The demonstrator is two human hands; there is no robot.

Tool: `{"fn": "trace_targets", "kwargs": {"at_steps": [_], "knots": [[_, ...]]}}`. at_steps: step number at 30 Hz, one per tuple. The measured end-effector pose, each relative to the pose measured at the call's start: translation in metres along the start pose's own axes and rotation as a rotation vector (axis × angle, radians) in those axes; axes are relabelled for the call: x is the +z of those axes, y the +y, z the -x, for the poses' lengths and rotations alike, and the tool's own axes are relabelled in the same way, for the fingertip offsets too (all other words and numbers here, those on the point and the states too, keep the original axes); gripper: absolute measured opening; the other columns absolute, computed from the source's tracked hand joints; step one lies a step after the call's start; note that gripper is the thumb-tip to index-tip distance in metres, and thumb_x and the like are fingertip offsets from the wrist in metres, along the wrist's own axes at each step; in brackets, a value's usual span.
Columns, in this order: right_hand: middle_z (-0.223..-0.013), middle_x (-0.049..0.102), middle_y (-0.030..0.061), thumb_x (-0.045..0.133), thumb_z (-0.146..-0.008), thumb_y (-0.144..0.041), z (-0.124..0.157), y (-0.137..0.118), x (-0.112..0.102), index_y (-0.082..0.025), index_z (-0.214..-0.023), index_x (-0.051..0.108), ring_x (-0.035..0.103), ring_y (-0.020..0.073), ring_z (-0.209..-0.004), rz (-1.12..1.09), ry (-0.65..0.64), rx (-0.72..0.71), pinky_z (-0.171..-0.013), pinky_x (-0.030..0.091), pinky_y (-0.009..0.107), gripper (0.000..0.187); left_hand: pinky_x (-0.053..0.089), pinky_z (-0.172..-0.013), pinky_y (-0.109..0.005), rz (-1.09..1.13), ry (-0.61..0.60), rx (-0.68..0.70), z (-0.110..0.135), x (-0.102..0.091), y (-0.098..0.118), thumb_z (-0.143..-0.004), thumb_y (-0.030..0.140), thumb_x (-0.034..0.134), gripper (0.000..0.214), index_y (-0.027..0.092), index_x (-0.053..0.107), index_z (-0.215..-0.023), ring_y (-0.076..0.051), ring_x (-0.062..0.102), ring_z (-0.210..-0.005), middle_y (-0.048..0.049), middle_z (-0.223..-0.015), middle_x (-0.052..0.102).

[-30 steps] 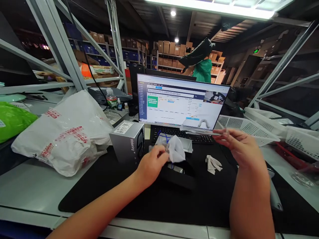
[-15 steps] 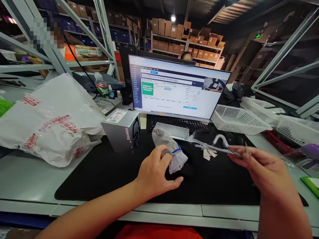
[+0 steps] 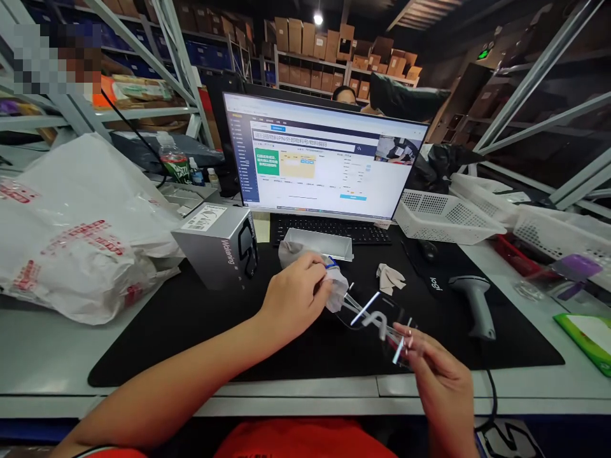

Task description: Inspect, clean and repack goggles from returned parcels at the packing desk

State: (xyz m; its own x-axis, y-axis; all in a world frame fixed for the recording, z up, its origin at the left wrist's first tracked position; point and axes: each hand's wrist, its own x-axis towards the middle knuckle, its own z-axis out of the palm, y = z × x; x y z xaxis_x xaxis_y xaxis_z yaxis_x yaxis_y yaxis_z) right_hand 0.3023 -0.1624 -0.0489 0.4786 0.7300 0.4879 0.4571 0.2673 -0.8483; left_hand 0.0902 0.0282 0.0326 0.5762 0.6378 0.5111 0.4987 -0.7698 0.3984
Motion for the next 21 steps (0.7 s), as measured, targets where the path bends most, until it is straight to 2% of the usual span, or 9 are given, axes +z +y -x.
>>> {"fn": "trace_targets", "kwargs": {"at_steps": [3, 5, 8, 12, 17, 21], "knots": [[-0.113, 0.078, 0.0053, 0.068, -0.092, -0.017, -0.003, -0.004, 0.020, -0.028, -0.104, 0.078, 0.075, 0.0223, -0.103, 0.123, 0.037, -0.142, -0.088, 0.064, 0.031, 0.020, 0.048, -0.072, -0.031, 0.047, -0.029, 0.033, -0.004, -0.002, 0.002, -0.097, 0.025, 0.047, 0.027, 0.018, 0.061, -0.075, -0.015, 0.063, -0.079, -0.0044, -0.108, 0.065], [-0.115, 0.077, 0.0053, 0.065, -0.092, -0.011, -0.005, -0.004, 0.029, -0.027, -0.108, 0.076, 0.075, 0.0206, -0.104, 0.164, 0.027, -0.240, -0.088, 0.064, 0.029, 0.025, 0.048, -0.076, -0.033, 0.061, -0.047, 0.072, -0.006, -0.004, 0.002, -0.096, 0.023, 0.047, 0.029, 0.017, 0.059, -0.071, -0.016, 0.062, -0.084, -0.0057, -0.109, 0.064], [-0.124, 0.073, 0.0094, 0.060, -0.091, 0.000, -0.009, -0.001, 0.033, -0.022, -0.115, 0.072, 0.073, 0.0206, -0.108, 0.194, -0.104, -0.415, -0.091, 0.063, 0.030, 0.034, 0.047, -0.078, -0.035, 0.056, -0.072, 0.131, -0.009, -0.007, 0.001, -0.094, 0.020, 0.046, 0.028, 0.017, 0.058, -0.068, -0.020, 0.059, -0.095, -0.0078, -0.107, 0.059], [-0.134, 0.066, 0.0175, 0.055, -0.089, 0.008, -0.015, 0.001, 0.026, -0.016, -0.128, 0.064, 0.066, 0.0245, -0.122, 0.262, -0.290, -0.625, -0.097, 0.061, 0.037, 0.046, 0.043, -0.077, -0.035, 0.132, -0.155, 0.195, -0.017, -0.013, -0.003, -0.093, 0.017, 0.043, 0.030, 0.017, 0.054, -0.065, -0.018, 0.053, -0.088, -0.0058, -0.099, 0.055], [-0.138, 0.063, 0.0188, 0.051, -0.091, 0.009, -0.018, -0.012, 0.014, -0.013, -0.131, 0.060, 0.059, 0.0247, -0.130, 0.435, -0.430, -0.682, -0.102, 0.059, 0.040, 0.047, 0.041, -0.078, -0.034, 0.183, -0.272, 0.243, -0.023, -0.019, -0.006, -0.091, 0.017, 0.043, 0.030, 0.017, 0.047, -0.061, -0.017, 0.051, -0.086, -0.0046, -0.094, 0.053], [-0.139, 0.063, 0.0182, 0.051, -0.093, 0.005, -0.019, -0.020, 0.014, -0.012, -0.134, 0.060, 0.058, 0.0249, -0.132, 0.470, -0.433, -0.711, -0.104, 0.058, 0.039, 0.045, 0.038, -0.070, -0.032, 0.090, -0.412, 0.253, -0.030, -0.027, -0.003, -0.082, 0.018, 0.054, 0.028, 0.017, 0.043, -0.057, -0.016, 0.052, -0.079, -0.0026, -0.086, 0.055]]}}
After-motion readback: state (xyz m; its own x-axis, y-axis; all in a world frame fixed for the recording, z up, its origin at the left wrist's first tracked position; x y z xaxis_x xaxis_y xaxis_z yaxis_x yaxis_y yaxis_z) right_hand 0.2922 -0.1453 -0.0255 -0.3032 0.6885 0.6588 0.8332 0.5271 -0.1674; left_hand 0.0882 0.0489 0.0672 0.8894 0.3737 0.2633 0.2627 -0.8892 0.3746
